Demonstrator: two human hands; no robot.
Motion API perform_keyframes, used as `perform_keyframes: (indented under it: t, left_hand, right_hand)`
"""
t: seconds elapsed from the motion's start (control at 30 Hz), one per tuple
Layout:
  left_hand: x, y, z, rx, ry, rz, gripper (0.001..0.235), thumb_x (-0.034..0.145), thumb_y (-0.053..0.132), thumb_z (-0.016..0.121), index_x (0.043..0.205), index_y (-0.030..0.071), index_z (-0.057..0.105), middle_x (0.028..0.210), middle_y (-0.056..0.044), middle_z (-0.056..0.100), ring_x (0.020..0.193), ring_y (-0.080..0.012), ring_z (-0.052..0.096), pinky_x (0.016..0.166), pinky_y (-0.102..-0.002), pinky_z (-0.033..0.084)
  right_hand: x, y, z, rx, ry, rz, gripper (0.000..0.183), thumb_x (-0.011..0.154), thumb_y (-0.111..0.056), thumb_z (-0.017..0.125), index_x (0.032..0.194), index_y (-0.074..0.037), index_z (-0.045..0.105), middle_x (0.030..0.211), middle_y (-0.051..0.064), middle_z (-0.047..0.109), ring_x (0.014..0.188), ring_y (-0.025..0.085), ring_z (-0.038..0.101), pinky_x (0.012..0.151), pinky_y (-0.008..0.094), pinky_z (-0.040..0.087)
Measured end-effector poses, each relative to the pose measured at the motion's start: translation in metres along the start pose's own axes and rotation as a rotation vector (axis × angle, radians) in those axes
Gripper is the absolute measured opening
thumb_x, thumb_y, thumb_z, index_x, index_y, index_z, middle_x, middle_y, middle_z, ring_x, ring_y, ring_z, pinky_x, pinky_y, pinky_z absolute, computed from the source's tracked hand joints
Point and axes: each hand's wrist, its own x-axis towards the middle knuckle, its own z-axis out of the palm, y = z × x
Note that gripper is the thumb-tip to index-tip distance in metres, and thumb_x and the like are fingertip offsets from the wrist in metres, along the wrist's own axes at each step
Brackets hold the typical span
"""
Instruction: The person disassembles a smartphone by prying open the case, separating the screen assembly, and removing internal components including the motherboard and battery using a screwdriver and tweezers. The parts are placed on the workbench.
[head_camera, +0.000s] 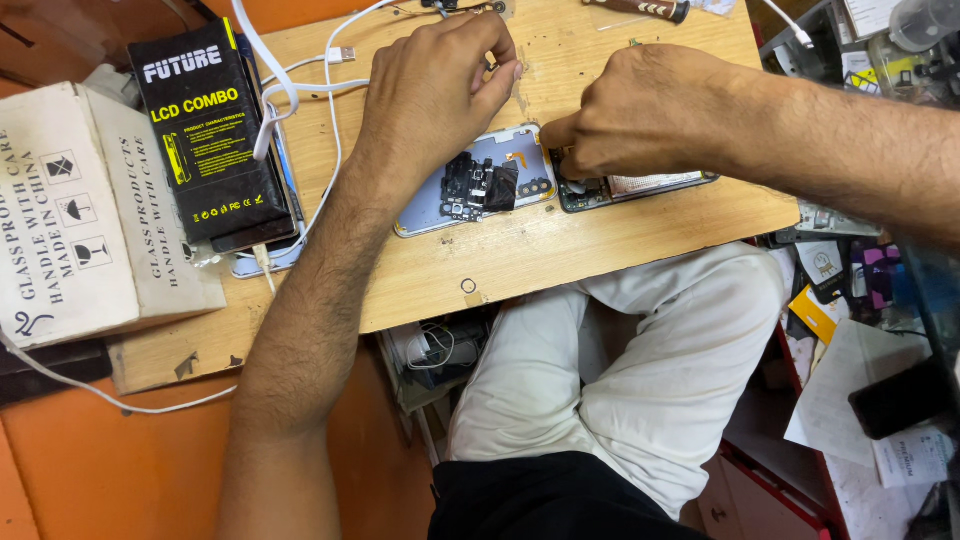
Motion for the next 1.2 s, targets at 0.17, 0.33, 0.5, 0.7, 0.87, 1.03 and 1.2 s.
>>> perform_keyframes:
  t: [0.17, 0.33, 0.5, 0.7, 0.87, 1.03, 1.2]
  left_hand:
    - [0.000, -0.001, 0.000, 0.002, -0.008, 0.007, 0.015, 0.097, 0.022, 0.077, 0.093, 0.010, 0.068, 0.082, -0.001, 0.070, 0.067, -0.0173, 0.068, 0.061, -0.041, 0.053]
    - [0.000, -0.001, 0.001, -0.006, -0.002, 0.012, 0.015, 0.098, 0.022, 0.077, 0.094, 0.010, 0.068, 0.082, -0.002, 0.070, 0.068, -0.0179, 0.069, 0.062, -0.041, 0.053]
    - [-0.001, 0.001, 0.002, 0.002, -0.021, 0.002, 0.015, 0.099, 0.024, 0.076, 0.095, 0.010, 0.069, 0.083, -0.002, 0.071, 0.069, -0.0170, 0.070, 0.063, -0.040, 0.055]
    - [-0.004, 0.011, 0.012, -0.033, -0.089, 0.103, 0.015, 0.099, 0.023, 0.074, 0.100, 0.010, 0.067, 0.088, -0.004, 0.069, 0.075, -0.0183, 0.072, 0.067, -0.041, 0.056]
    - [-0.014, 0.041, 0.027, -0.027, -0.184, 0.219, 0.019, 0.099, 0.026, 0.075, 0.106, 0.011, 0.065, 0.096, -0.005, 0.066, 0.094, -0.0222, 0.066, 0.080, -0.040, 0.055]
    - [-0.022, 0.066, 0.032, -0.061, -0.243, 0.256, 0.037, 0.093, 0.031, 0.079, 0.117, 0.007, 0.065, 0.115, -0.007, 0.061, 0.111, -0.0246, 0.058, 0.093, -0.044, 0.049]
    - [-0.025, 0.076, 0.038, -0.046, -0.207, 0.370, 0.040, 0.092, 0.033, 0.078, 0.119, 0.007, 0.065, 0.123, -0.009, 0.061, 0.121, -0.0270, 0.056, 0.101, -0.046, 0.043]
  right_hand:
    - [0.006, -0.002, 0.001, 0.017, -0.025, -0.014, 0.004, 0.084, -0.018, 0.066, 0.086, -0.018, 0.069, 0.082, -0.006, 0.067, 0.077, 0.022, 0.077, 0.058, 0.038, 0.064]
    - [0.005, -0.002, -0.002, 0.009, -0.073, 0.024, 0.014, 0.089, -0.019, 0.064, 0.103, -0.018, 0.066, 0.078, -0.003, 0.071, 0.078, 0.023, 0.077, 0.061, 0.037, 0.063]
    - [-0.012, 0.000, 0.002, 0.134, 0.064, 0.102, 0.024, 0.088, -0.021, 0.066, 0.111, -0.027, 0.071, 0.107, -0.006, 0.069, 0.082, 0.021, 0.076, 0.060, 0.037, 0.063]
    - [-0.067, -0.005, 0.057, 0.677, 0.518, 0.385, 0.027, 0.097, -0.029, 0.067, 0.110, -0.006, 0.071, 0.098, 0.011, 0.073, 0.082, 0.029, 0.072, 0.069, 0.040, 0.059]
    - [-0.090, -0.064, 0.121, 2.051, 1.368, 0.451, 0.013, 0.121, -0.014, 0.054, 0.120, -0.002, 0.056, 0.099, 0.020, 0.067, 0.082, 0.023, 0.064, 0.075, 0.033, 0.053]
    - [-0.092, -0.092, 0.160, 2.358, 1.724, 0.914, 0.018, 0.114, -0.017, 0.044, 0.129, -0.009, 0.042, 0.129, 0.026, 0.070, 0.100, 0.029, 0.074, 0.088, 0.041, 0.061]
    - [-0.081, -0.090, 0.165, 2.256, 1.768, 0.961, 0.041, 0.106, -0.003, 0.052, 0.141, -0.010, 0.033, 0.144, 0.020, 0.061, 0.112, 0.023, 0.074, 0.101, 0.045, 0.068]
